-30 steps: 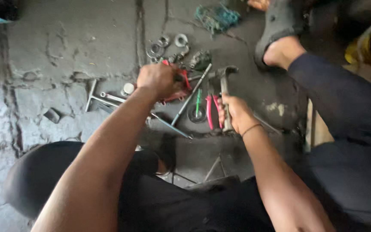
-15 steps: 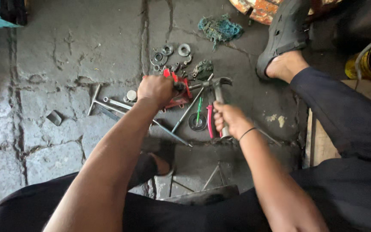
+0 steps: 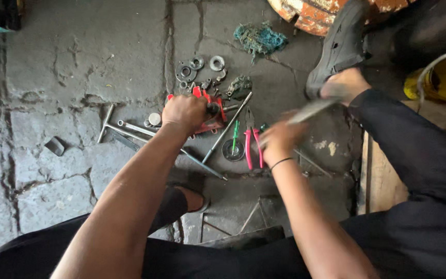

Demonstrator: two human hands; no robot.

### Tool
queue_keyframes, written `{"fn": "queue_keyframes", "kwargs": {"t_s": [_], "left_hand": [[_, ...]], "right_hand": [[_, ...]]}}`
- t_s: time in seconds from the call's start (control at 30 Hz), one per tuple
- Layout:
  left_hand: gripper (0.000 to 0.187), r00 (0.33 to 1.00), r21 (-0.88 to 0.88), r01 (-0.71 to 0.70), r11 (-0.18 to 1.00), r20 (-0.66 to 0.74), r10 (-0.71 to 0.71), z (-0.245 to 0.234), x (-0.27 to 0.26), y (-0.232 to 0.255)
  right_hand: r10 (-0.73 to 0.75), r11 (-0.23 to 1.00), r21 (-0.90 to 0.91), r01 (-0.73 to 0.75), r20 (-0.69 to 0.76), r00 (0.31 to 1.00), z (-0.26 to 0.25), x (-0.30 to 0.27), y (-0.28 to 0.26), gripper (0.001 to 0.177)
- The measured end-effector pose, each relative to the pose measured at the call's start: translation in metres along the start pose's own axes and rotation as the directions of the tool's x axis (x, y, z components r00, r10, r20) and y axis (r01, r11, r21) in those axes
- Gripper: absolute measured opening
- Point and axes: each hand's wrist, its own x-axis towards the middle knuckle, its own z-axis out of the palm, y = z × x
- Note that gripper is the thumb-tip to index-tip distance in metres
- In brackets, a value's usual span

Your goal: The person is sitting on the floor and using a hammer and screwdriver to disassemble a red mechanical part. They repeatedly strike the part with the hammer and use the screwdriver to pry out components, eventually removing a cylindrical piece.

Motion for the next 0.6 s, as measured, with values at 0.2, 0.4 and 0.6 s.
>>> {"fn": "queue_keyframes", "kwargs": {"t_s": [0.2,0.4,0.6], "left_hand": [[0.024,0.997,-0.065,0.074,0.995,-0.02,-0.075,-0.006,0.0,-0.007],[0.021,0.997,-0.003,-0.055,0.998,-0.048,0.055,0.009,0.005,-0.001],[0.029,0.999,-0.016,-0.039,0.999,-0.001,0.039,0.003,0.004,-0.003]], "right_hand": [[0.764,0.458,-0.386,-0.801,0.632,0.133,-0.023,0.028,0.01,0.004],[0.473,0.856,0.04,-0.515,0.339,0.813,-0.016,0.07,-0.056,0.017],[0.722,0.674,-0.232,-0.701,0.404,0.561,0.01,-0.012,-0.005,0.01]]}}
